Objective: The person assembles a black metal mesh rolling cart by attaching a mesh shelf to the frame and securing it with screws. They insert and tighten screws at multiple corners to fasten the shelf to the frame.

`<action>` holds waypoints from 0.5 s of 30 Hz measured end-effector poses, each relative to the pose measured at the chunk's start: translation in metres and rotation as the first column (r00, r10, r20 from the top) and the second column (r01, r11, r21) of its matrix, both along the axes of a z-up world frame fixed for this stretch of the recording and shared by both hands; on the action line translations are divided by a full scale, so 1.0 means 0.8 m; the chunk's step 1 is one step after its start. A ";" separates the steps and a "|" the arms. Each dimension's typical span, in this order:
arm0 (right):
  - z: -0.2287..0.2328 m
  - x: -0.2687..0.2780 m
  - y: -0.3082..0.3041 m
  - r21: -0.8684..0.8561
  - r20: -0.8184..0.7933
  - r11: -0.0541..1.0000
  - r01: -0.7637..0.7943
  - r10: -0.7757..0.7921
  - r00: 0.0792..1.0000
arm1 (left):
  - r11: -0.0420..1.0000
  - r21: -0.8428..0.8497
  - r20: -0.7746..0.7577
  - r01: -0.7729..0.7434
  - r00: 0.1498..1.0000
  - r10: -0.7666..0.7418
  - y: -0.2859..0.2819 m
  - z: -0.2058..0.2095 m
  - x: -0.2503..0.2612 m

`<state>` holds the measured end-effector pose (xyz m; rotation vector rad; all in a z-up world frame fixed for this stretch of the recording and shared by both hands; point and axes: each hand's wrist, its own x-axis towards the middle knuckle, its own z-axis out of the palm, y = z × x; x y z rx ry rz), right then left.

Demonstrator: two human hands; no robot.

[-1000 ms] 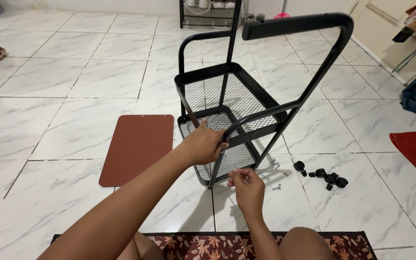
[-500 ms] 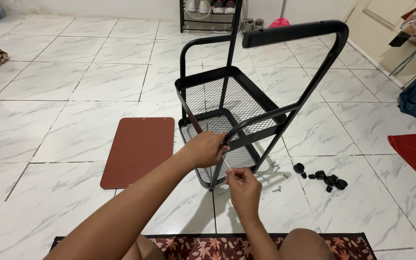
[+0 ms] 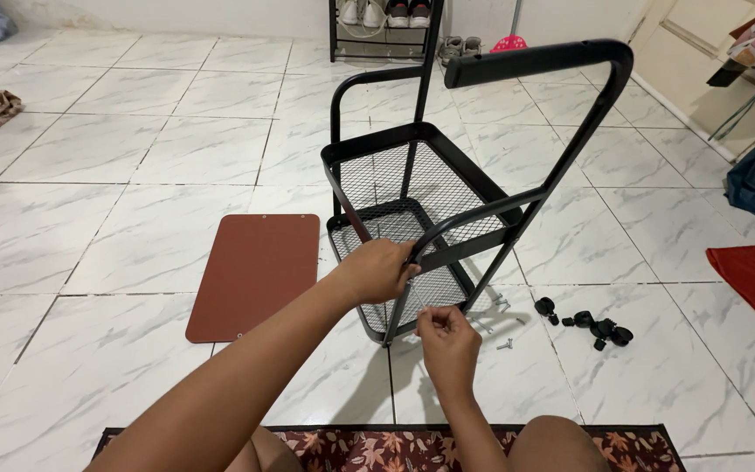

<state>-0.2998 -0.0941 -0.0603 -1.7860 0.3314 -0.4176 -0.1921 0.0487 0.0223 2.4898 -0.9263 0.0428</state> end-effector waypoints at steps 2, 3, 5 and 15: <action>0.000 -0.001 0.001 -0.052 -0.044 0.999 0.011 -0.013 0.999 | 1.000 -0.008 0.003 0.001 1.000 -0.001 0.001 0.000 0.000; -0.001 -0.001 0.000 -0.097 -0.062 0.995 0.017 -0.023 0.998 | 1.000 0.003 0.005 -0.004 1.000 0.004 0.000 0.000 0.000; -0.002 -0.003 -0.001 -0.225 0.033 0.974 0.021 -0.014 0.999 | 1.000 0.018 -0.002 -0.007 1.000 0.007 -0.001 0.000 0.000; -0.011 -0.001 -0.007 -0.418 0.203 0.908 0.006 0.087 0.975 | 1.000 -0.001 -0.037 0.001 0.999 -0.001 0.002 0.010 -0.004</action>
